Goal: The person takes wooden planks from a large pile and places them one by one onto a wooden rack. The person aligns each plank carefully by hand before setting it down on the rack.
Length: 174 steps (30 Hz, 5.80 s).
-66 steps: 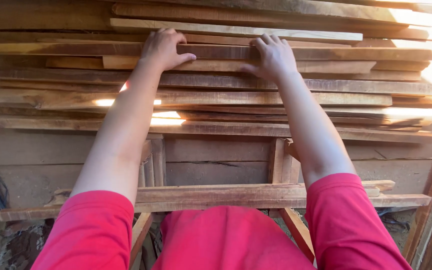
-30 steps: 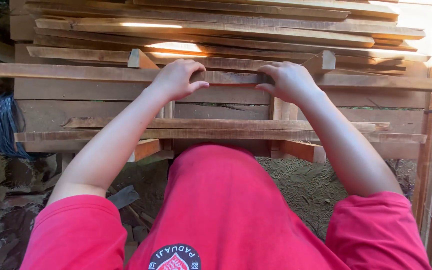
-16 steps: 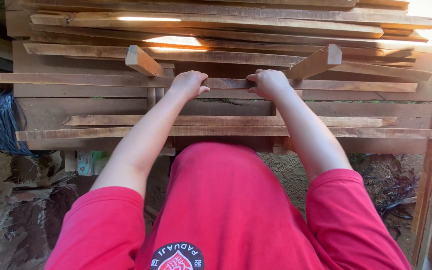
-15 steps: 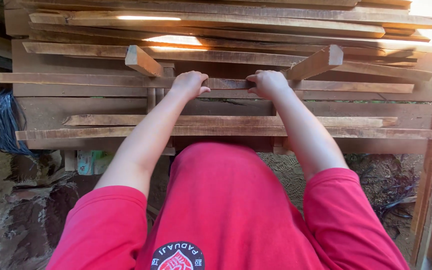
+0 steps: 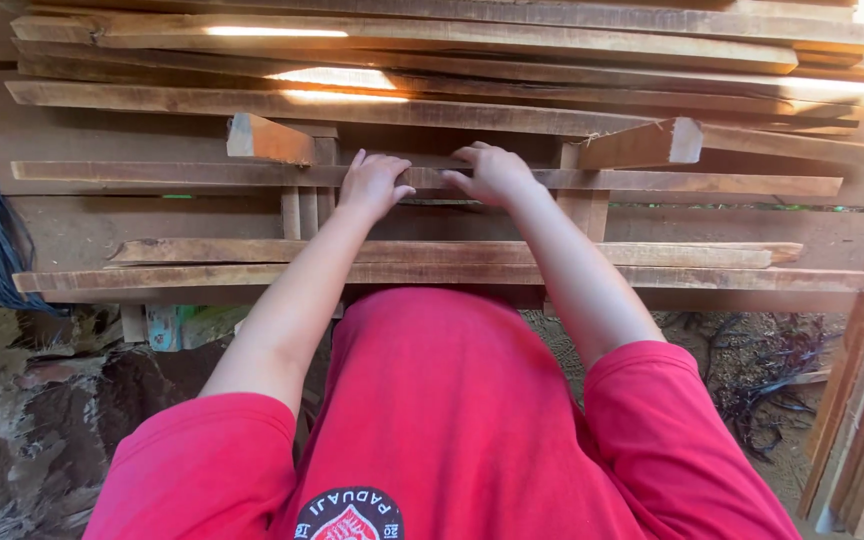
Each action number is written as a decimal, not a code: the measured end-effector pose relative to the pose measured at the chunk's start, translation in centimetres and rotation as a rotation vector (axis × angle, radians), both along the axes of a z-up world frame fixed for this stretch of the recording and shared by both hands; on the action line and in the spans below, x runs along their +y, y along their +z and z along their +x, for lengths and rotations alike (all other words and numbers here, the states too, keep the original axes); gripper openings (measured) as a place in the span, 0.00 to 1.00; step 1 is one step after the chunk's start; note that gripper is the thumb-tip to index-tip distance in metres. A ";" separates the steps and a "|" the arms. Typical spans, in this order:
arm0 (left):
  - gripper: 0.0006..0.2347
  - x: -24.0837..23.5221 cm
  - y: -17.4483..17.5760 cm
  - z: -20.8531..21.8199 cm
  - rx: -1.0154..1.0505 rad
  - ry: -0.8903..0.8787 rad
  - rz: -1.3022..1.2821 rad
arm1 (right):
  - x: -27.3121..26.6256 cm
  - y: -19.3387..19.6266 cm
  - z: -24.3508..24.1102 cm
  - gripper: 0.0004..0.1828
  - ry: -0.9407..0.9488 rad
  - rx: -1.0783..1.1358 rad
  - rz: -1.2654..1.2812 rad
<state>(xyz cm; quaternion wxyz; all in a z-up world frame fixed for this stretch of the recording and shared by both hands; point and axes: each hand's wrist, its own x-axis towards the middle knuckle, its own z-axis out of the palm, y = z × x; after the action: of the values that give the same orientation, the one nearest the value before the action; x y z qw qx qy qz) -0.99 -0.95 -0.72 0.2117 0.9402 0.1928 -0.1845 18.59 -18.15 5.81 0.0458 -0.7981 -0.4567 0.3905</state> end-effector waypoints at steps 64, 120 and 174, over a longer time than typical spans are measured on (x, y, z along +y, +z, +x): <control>0.26 -9.1 3.5 -7.5 -0.773 -0.303 0.241 | -4.2 -2.6 -5.6 0.23 -0.092 -0.067 0.119; 0.19 -8.8 2.2 -3.7 -0.086 0.124 -0.027 | -5.4 -4.5 -4.6 0.24 -0.254 0.238 -0.137; 0.19 0.7 28.8 0.8 -0.278 -0.211 -0.081 | -4.8 25.6 0.1 0.26 0.129 -0.387 0.351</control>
<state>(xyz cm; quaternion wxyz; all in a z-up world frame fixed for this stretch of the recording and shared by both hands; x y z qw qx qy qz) -0.24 -0.21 28.12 0.2537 0.9623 0.0543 -0.0814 18.65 -22.91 31.42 0.0705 -0.8068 -0.5677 0.1475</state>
